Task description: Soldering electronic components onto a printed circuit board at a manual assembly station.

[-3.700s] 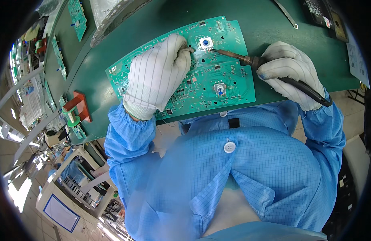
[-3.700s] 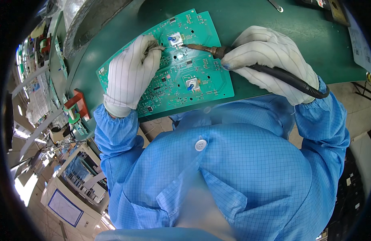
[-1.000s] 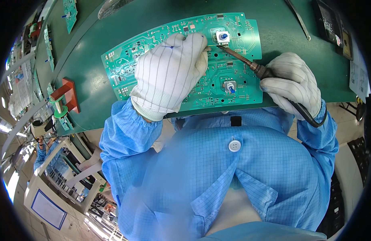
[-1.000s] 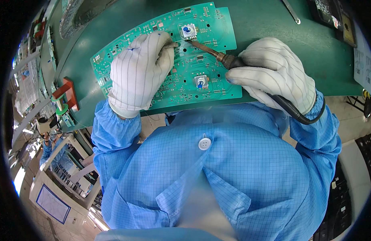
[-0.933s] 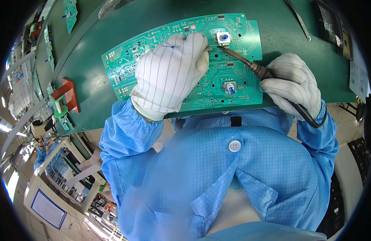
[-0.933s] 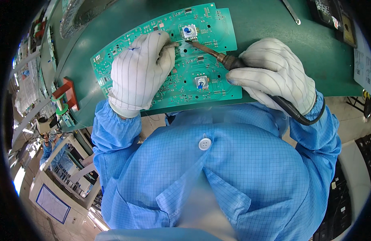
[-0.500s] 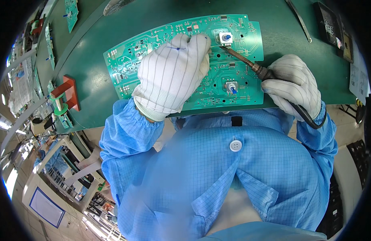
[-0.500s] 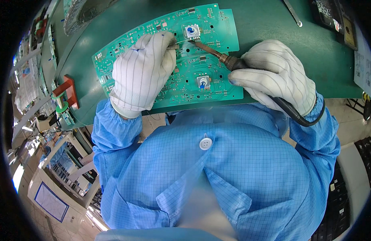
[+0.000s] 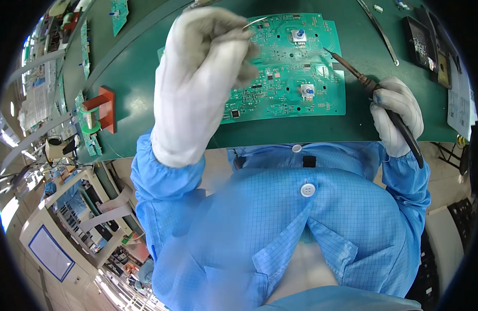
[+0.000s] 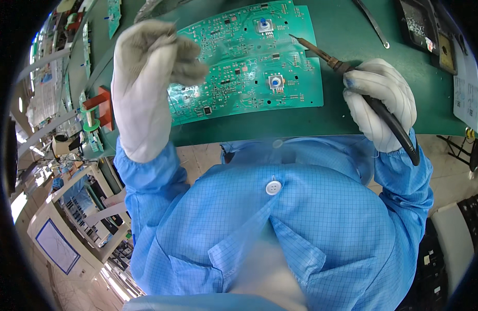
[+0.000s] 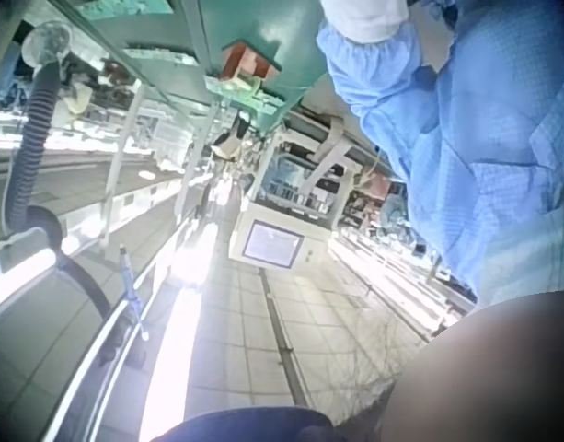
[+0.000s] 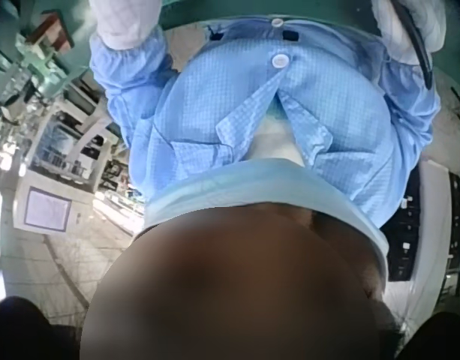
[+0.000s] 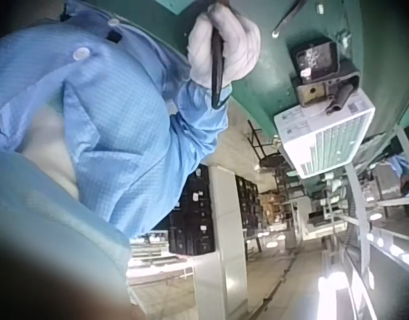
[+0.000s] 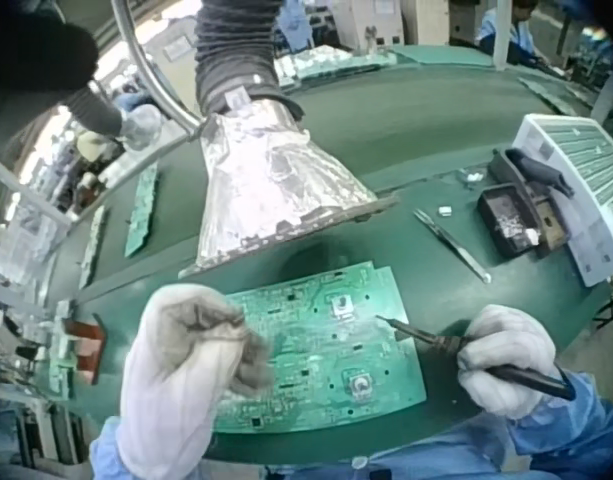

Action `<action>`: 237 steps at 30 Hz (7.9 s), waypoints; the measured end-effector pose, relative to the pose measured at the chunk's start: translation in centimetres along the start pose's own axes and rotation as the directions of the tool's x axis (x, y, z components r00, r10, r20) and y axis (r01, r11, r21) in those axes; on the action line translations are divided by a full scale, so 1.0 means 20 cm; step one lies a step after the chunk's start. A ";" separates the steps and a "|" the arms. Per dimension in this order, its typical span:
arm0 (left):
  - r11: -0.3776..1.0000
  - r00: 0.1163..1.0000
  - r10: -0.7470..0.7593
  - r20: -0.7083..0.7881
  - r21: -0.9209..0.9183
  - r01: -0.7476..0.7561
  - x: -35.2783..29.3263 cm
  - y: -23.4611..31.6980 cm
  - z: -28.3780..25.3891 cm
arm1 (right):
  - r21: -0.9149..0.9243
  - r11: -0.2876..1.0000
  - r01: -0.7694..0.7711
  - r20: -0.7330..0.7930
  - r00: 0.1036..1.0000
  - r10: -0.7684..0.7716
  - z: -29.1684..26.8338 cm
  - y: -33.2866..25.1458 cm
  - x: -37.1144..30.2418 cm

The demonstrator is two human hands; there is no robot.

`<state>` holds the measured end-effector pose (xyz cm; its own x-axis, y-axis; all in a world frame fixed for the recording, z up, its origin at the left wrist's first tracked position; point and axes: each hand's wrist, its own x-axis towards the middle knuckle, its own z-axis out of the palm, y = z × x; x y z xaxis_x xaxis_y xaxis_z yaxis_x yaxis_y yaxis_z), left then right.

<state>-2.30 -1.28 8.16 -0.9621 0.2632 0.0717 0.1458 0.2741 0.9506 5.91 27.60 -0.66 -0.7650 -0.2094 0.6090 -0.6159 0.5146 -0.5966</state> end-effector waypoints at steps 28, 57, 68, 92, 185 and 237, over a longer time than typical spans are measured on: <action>0.948 0.996 -0.067 0.058 0.315 0.045 0.10 0.03 0.14 | 0.112 0.972 -0.207 -0.351 0.907 0.233 0.25 -0.06 -0.19; 0.390 0.811 0.298 0.504 0.711 -0.585 0.25 -0.07 0.27 | -0.041 0.999 0.001 -0.168 0.986 -0.007 0.25 -0.02 -0.15; 0.323 0.731 0.398 0.554 0.662 -0.677 0.25 -0.10 0.29 | -0.031 1.000 -0.002 -0.141 0.990 -0.002 0.25 -0.01 -0.15; 0.475 0.882 0.226 0.414 0.744 -0.471 0.22 -0.41 0.26 | -0.054 0.998 0.013 -0.145 0.989 -0.021 0.25 0.02 -0.14; 0.517 0.890 0.215 0.403 0.726 -0.454 0.29 -0.48 0.20 | -0.496 0.860 0.117 0.078 0.993 -0.090 0.41 -0.07 0.14; 0.402 0.881 0.430 0.198 0.832 -0.383 0.15 -0.53 0.31 | -0.214 0.974 -0.070 -0.238 0.971 0.017 0.20 0.27 -0.05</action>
<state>-5.26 2.28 -3.46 -0.7393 0.5326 0.4120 0.6186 0.7789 0.1031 2.50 27.23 -6.62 -0.7086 0.0039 0.7056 -0.5060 0.6942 -0.5119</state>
